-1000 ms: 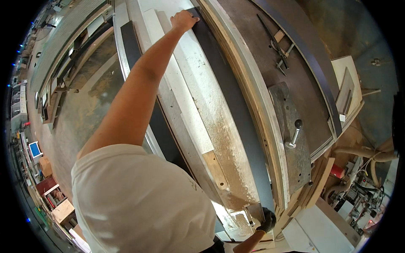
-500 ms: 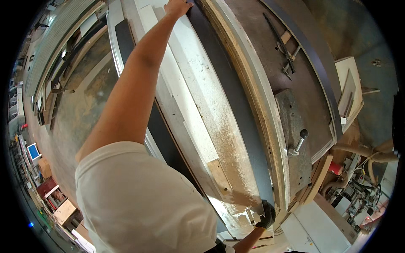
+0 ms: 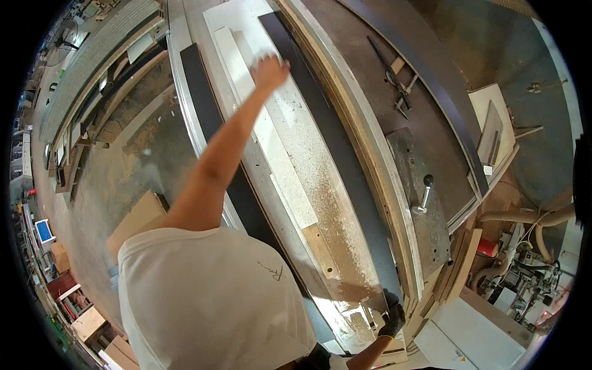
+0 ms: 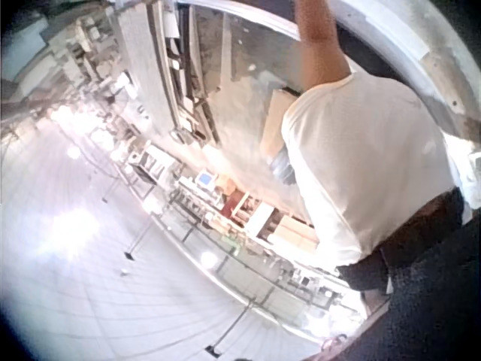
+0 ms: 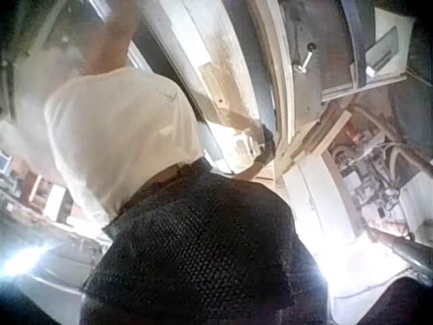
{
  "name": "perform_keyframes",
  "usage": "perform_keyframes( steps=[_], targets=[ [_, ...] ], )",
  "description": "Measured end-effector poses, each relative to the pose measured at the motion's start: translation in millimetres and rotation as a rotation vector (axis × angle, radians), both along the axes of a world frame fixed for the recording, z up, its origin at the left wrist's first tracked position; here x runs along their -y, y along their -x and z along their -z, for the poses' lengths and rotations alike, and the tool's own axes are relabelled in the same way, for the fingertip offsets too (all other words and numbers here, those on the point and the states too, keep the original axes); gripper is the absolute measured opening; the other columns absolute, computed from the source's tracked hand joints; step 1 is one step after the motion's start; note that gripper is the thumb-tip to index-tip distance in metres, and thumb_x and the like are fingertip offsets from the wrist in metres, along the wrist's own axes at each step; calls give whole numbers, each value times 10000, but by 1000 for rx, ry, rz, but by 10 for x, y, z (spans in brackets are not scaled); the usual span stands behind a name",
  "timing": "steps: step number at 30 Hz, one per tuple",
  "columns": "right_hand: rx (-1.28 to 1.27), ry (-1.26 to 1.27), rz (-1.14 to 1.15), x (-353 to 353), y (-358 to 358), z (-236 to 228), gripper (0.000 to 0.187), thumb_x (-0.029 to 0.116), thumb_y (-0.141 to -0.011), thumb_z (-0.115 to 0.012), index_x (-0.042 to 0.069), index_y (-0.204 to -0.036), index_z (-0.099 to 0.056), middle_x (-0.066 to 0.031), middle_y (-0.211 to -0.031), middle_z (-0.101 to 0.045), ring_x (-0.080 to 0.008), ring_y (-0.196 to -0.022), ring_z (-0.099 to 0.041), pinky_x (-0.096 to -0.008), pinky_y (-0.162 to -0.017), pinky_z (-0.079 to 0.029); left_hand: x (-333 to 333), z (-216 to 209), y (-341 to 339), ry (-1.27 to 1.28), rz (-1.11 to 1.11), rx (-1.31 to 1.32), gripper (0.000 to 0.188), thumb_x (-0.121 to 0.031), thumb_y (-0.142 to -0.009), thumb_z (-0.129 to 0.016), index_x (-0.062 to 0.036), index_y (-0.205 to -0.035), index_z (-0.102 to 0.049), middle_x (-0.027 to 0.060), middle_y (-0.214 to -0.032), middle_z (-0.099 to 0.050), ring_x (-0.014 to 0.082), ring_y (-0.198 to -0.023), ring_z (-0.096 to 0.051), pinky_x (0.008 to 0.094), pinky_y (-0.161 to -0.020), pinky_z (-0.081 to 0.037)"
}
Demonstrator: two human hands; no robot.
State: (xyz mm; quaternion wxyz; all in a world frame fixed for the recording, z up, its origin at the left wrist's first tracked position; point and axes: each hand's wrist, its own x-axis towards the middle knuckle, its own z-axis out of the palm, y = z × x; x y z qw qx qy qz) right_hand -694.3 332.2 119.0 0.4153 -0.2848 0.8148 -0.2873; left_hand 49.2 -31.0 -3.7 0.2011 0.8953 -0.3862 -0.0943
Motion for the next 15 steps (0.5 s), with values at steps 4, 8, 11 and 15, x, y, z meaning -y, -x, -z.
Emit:
perform_keyframes(
  steps=[4,8,11,15],
  targets=[
    [-28,73,84,-201,375,227,372,265,-873,-735,67,-1187,-729,-37,-1093,-736,-184,-934,-654,-331,-674,-469,-912,-46,1327,-41,196,65,552,-391,-941,-635,-3,-1331,-593,226,-1489,-464,413,-1434,-374,648,-1159,-242],
    [-46,121,128,-308,641,445,402,255,-866,-745,55,-1214,-713,-56,-1092,-734,-191,-916,-655,-332,-664,-472,-1202,-223,2136,-14,162,-139,614,-334,-968,-605,36,-1443,-487,213,-1601,-321,404,-1510,-245,627,-1193,-203],
    [-33,146,137,-338,727,549,426,248,-861,-753,47,-1233,-701,-71,-1092,-733,-197,-904,-655,-333,-657,-474,-1214,-229,2293,1,141,-138,624,-299,-970,-597,54,-1463,-451,211,-1613,-293,407,-1523,-204,631,-1203,-178],
    [47,143,154,-364,820,607,512,241,-839,-796,28,-1284,-660,-116,-1136,-721,-225,-988,-668,-359,-729,-497,-1208,-163,2317,27,138,-55,567,-263,-969,-596,47,-1432,-491,193,-1613,-293,424,-1523,-193,629,-1211,-163]
  ],
)
